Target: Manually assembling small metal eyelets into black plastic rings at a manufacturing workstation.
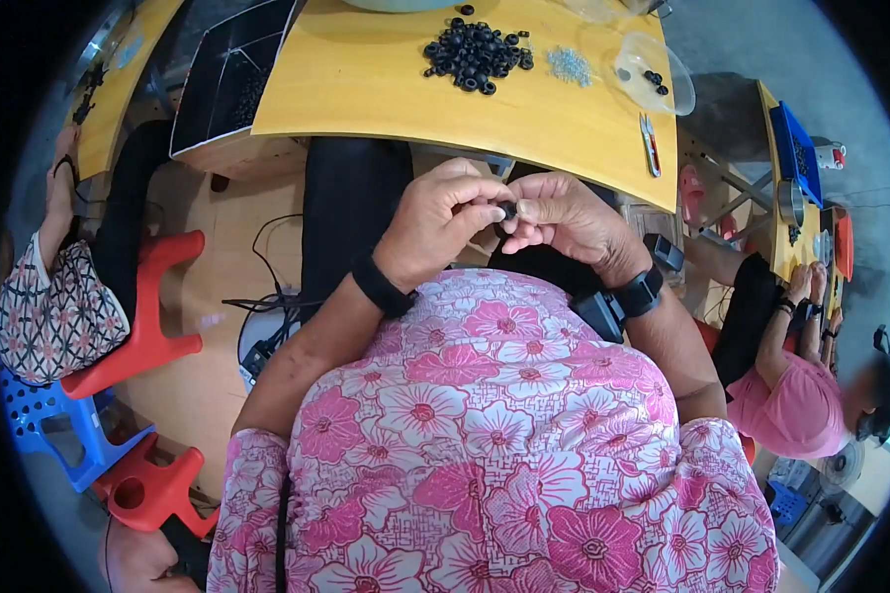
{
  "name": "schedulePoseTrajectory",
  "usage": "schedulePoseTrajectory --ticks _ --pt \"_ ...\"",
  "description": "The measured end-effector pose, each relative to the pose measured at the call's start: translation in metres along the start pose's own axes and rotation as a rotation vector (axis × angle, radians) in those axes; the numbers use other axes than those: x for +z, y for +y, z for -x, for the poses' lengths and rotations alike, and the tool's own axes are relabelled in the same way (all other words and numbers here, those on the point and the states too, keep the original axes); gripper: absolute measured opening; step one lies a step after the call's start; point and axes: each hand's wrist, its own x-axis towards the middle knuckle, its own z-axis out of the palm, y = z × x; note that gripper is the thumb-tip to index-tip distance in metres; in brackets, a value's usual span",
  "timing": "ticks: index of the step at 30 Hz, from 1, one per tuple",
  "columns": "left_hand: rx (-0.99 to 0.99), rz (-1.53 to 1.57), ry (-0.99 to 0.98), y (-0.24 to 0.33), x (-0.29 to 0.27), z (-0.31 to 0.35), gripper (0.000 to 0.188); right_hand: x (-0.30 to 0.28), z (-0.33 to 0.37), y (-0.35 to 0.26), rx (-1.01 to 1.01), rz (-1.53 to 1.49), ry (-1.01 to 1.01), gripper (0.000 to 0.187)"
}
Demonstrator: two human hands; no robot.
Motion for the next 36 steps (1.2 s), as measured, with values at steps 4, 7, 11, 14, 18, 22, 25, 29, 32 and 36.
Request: schedulePoseTrajectory --ticks 4,7,11,14,18,22,25,29,32,36 --pt "-0.016 0.002 0.004 0.001 -0.001 0.001 0.017 -0.001 0.0 0.003 -0.003 0.004 -0.017 0.029" --pt "0.005 -0.04 -0.031 0.0 -0.003 0.0 0.016 -0.002 0.0 0.004 -0.009 0.034 -0.032 0.028" --pt "-0.06 0.04 -0.083 0.004 -0.004 -0.001 0.016 -0.004 -0.002 0.002 0.009 0.085 -0.045 0.027" --pt "-0.069 0.065 -0.087 0.005 -0.004 -0.001 0.018 0.0 0.0 -0.001 -0.003 0.1 -0.047 0.027" --pt "-0.05 0.069 -0.037 -0.001 -0.001 -0.002 0.025 -0.001 0.0 -0.004 -0.031 0.108 -0.055 0.024" --pt "-0.119 0.044 -0.039 -0.002 0.0 -0.001 0.032 0.011 0.004 -0.01 -0.105 0.282 0.077 0.018" --pt "-0.165 0.366 -0.005 -0.007 0.007 0.002 0.041 0.017 0.005 -0.012 -0.21 0.43 0.118 0.017" --pt "-0.207 0.186 -0.072 -0.001 0.005 0.002 0.047 0.02 0.004 -0.005 -0.366 0.611 0.216 0.014" --pt "-0.219 0.177 -0.065 0.0 0.005 0.0 0.047 0.025 0.004 -0.004 -0.417 0.72 0.274 0.014" --pt "-0.225 0.177 -0.039 0.004 0.005 -0.002 0.044 0.028 0.003 -0.002 -0.441 0.724 0.296 0.014"
